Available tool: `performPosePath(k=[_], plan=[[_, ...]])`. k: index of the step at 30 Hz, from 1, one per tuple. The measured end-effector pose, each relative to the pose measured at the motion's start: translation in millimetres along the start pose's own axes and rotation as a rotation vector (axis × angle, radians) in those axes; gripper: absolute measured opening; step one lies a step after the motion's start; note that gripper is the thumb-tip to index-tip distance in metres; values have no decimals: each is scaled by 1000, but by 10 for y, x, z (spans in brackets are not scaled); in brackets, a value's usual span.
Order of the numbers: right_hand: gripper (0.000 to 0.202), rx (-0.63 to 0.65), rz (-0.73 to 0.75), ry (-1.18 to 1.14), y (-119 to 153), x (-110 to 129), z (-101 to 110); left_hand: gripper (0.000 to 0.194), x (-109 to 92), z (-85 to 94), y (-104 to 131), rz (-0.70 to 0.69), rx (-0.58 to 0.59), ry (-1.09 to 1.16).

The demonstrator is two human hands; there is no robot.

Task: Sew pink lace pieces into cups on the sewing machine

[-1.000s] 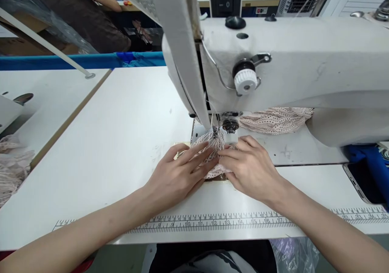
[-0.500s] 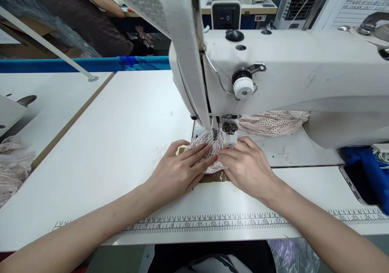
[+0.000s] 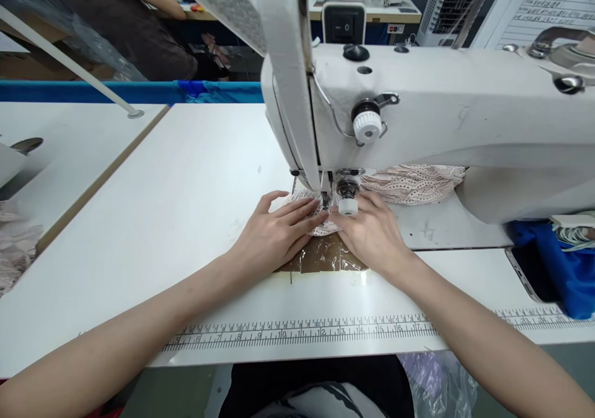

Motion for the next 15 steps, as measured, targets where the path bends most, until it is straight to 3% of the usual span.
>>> performPosePath(k=[5,7,12,15], plan=[[24,-21,12,-29,12,43,24,29,1,3,-31,74,4,179],[22,-20,-58,-116,9,41,31,23,17,21,-62,153,15,322],[21,98,-357,-381,-10,-10,15,33,79,70,-131,314,88,563],[22,124,-329,-399,3,0,24,32,70,80,-108,265,91,506]])
Point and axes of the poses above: each hand's wrist, its own y-axis away from the middle knuckle, its own z-axis out of the back of the hand, x = y × z, the point moved 2 cm from there along -y, towards the middle knuckle, and after that the axes turned 1 degree about -z, right-handed, at the moved point
